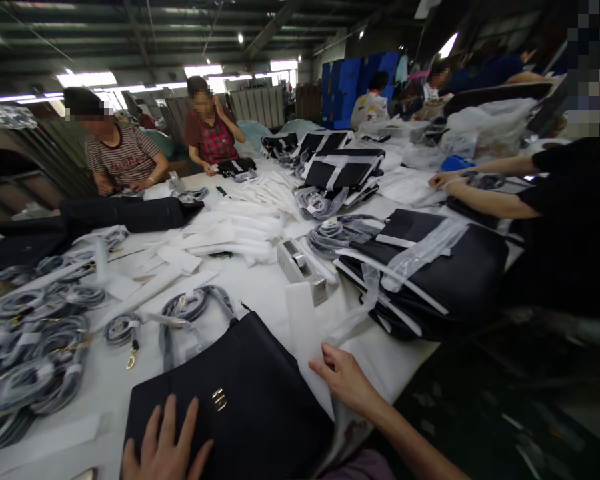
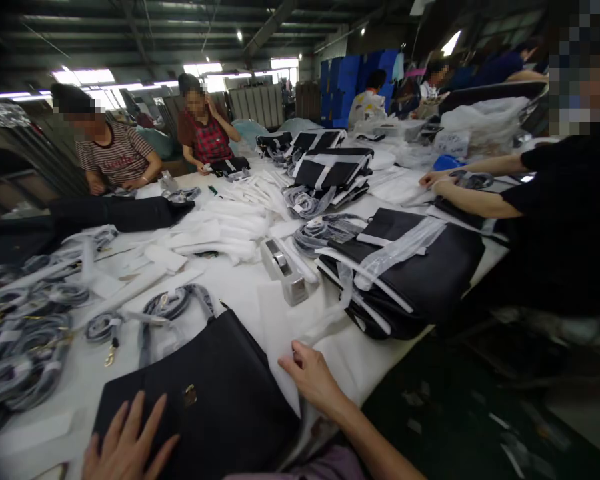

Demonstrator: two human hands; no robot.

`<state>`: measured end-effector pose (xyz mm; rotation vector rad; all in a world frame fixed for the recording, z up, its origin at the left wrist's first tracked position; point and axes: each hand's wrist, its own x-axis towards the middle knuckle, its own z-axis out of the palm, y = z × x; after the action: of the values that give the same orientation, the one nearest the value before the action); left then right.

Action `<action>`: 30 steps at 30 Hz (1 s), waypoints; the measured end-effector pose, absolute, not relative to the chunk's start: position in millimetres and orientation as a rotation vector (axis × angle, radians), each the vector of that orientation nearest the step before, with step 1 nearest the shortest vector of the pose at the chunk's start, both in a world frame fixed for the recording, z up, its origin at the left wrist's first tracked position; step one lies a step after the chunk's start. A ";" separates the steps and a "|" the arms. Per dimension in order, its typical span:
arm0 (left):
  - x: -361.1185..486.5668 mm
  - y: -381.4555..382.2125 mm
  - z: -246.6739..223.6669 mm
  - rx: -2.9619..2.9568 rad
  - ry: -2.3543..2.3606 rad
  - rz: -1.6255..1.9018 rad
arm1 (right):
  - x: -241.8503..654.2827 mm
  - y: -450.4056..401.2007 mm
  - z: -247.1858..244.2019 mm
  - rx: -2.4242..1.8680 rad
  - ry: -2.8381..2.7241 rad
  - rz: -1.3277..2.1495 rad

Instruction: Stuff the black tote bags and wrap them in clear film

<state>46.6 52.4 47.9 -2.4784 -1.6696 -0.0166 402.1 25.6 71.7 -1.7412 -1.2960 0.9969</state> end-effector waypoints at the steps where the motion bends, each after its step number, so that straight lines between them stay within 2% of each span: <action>1: 57.2 60.8 55.1 -2.599 -1.555 -0.082 | 402.2 24.9 73.5 -1.787 -1.333 0.965; 4: 105.0 84.9 80.2 -2.984 -1.227 -0.128 | 406.1 22.5 79.8 -1.887 -1.454 0.949; 8: 175.3 112.7 112.2 -3.293 -0.882 0.245 | 412.3 17.5 82.2 -1.820 -1.534 1.121; 15: 222.0 130.6 131.1 -3.176 -0.843 0.673 | 416.3 18.9 78.8 -1.906 -1.259 0.948; 21: 204.3 105.7 126.1 -3.003 -0.890 0.753 | 413.2 25.7 82.6 -1.799 -1.310 1.073; 30: 194.3 99.0 113.9 -3.002 -0.878 0.545 | 398.7 43.1 94.9 -1.749 -1.655 1.188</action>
<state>194.3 99.0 113.9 -3.0025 -0.8780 0.5454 398.7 43.1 94.9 -1.7492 -1.6552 1.1875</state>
